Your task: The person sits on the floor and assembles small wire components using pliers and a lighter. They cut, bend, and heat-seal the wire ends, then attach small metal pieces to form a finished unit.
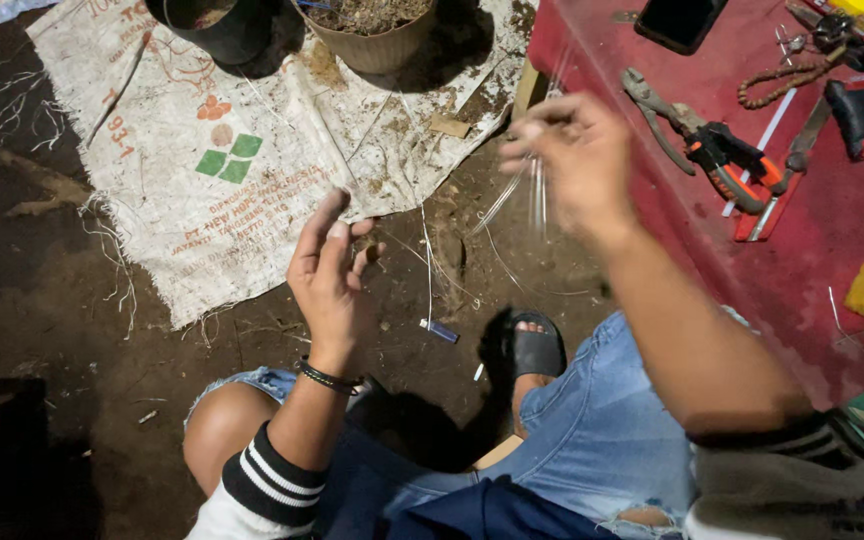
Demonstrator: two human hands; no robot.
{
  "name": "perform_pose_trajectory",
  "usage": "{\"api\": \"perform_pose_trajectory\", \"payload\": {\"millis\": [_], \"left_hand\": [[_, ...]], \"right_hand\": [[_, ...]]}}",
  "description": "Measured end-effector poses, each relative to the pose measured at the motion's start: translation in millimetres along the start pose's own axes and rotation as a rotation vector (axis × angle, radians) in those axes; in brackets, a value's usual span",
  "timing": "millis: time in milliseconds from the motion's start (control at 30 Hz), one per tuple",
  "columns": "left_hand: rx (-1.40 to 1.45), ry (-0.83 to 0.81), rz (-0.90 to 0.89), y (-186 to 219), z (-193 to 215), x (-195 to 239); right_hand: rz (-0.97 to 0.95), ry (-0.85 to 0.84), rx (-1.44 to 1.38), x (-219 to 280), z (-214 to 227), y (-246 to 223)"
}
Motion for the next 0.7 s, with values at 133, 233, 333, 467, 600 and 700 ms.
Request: {"api": "perform_pose_trajectory", "payload": {"millis": [133, 233, 333, 467, 600, 700], "left_hand": [[-0.115, -0.023, 0.017, -8, 13, -7], [-0.136, -0.033, 0.059, -13, 18, -4], [-0.14, -0.044, 0.068, -11, 21, -3], [-0.161, -0.064, 0.088, -4, 26, -3], [-0.122, -0.047, 0.089, 2, 28, -2], [-0.159, -0.082, 0.098, 5, 30, -2]], "right_hand": [[0.317, 0.143, -0.044, -28, 88, -19], [0.545, 0.359, 0.196, -57, 186, -32], [0.41, 0.472, 0.082, -92, 277, -24], [0.14, 0.44, -0.127, -114, 338, -16], [0.162, 0.801, 0.118, -92, 353, -14], [0.238, 0.699, 0.084, -91, 343, -16]]}}
Point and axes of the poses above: each hand's wrist, its own x-axis away from the middle knuckle, its own z-axis out of the back of the hand, y = z × x, the point moved 4 cm from there along -x, towards the middle knuckle, and after that the axes turned 11 degrees about -z, right-handed, at the moved point
